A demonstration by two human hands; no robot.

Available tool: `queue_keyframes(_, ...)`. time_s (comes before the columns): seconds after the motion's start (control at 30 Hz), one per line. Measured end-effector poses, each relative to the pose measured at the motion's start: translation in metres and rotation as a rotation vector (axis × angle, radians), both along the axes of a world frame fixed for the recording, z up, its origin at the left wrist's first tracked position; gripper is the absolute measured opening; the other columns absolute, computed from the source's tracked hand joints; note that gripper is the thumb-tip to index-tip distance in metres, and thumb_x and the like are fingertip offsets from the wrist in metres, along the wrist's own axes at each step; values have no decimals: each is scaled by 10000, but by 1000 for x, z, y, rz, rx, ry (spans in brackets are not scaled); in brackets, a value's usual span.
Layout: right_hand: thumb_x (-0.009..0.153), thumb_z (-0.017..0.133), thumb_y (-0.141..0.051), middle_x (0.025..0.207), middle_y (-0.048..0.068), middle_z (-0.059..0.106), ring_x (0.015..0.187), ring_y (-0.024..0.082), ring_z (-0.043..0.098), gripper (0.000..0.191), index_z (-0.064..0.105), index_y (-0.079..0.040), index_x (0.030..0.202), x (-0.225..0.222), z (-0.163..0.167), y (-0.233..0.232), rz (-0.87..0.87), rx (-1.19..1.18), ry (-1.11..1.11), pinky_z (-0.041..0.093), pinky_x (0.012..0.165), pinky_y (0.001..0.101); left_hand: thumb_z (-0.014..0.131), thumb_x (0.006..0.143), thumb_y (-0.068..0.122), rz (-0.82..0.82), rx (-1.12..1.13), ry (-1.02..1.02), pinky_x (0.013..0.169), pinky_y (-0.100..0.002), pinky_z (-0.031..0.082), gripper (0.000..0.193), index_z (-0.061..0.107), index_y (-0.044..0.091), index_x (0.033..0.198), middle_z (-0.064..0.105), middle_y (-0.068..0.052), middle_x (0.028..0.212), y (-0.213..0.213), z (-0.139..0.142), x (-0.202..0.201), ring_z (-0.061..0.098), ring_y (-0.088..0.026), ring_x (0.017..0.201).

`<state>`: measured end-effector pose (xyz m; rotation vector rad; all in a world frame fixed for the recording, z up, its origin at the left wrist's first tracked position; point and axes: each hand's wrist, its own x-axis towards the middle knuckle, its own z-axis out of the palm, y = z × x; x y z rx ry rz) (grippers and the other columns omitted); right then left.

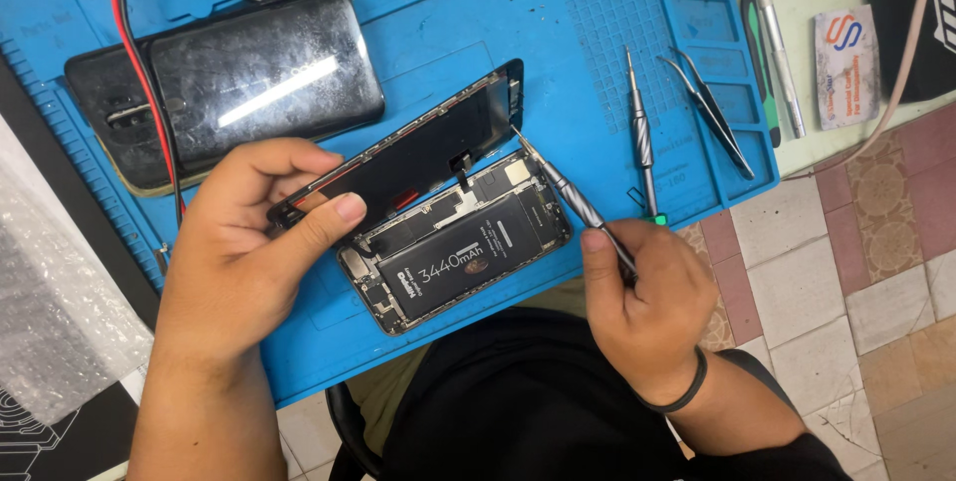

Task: The person uses a screwdriver and tweezers to adjust internal components of a disassembled smartphone on a blue work mat. They repeatedly open and close the screen, probe connectors, and test the device by powering it on and off.

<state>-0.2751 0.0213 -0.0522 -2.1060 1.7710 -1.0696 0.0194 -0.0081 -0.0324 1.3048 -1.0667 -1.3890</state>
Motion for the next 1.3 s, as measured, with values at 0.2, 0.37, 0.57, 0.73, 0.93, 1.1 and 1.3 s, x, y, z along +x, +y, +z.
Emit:
queue_keyframes(0.2,953,738,-186,765,81,653,577,174,588,239,625,24,963,1,4,-5,-33,58,-115,434,507,287,722,936,-23,-4,-8,3,897,-241,561,315,597,14,1223,733,-93,1096,0,-2,1,694,-111,1014)
queue_keyframes(0.37,992,771,-158,742,77,626,590,192,574,213,640,-15,902,0,4,-5,19,-5,-7,419,551,322,728,938,-25,1,-13,-12,881,-236,554,321,599,14,1229,736,-90,1077,1,-3,2,690,-108,995)
queue_keyframes(0.57,958,767,-161,742,76,631,561,160,553,221,647,24,954,-1,0,-6,-2,8,-50,420,520,302,725,931,-29,9,2,-20,869,-235,555,319,599,17,1221,740,-89,1067,2,-4,3,696,-104,985)
queue_keyframes(0.73,1032,760,-162,821,67,635,650,176,589,191,634,-37,962,-3,0,-5,36,-30,10,439,578,294,726,933,-39,15,-8,-20,867,-231,547,327,597,17,1229,730,-87,1068,2,-5,3,687,-100,979)
queue_keyframes(0.93,951,771,-134,712,63,619,549,169,547,207,641,27,942,0,0,-6,-27,31,-82,422,514,305,724,927,-45,21,-8,-36,869,-234,549,329,597,10,1225,731,-92,1073,3,-7,4,687,-103,975)
queue_keyframes(1.1,989,770,-132,775,83,636,641,210,592,209,615,-20,903,-1,3,-8,43,-16,-65,447,567,319,723,922,-48,22,-14,-27,875,-236,552,335,595,10,1226,732,-95,1076,3,-7,5,692,-105,977)
queue_keyframes(1.3,957,765,-131,745,95,632,596,213,583,201,623,5,917,0,5,-9,43,-7,-77,449,554,330,726,917,-51,49,-8,-22,864,-243,556,344,595,8,1230,728,-97,1070,3,-6,2,691,-111,967)
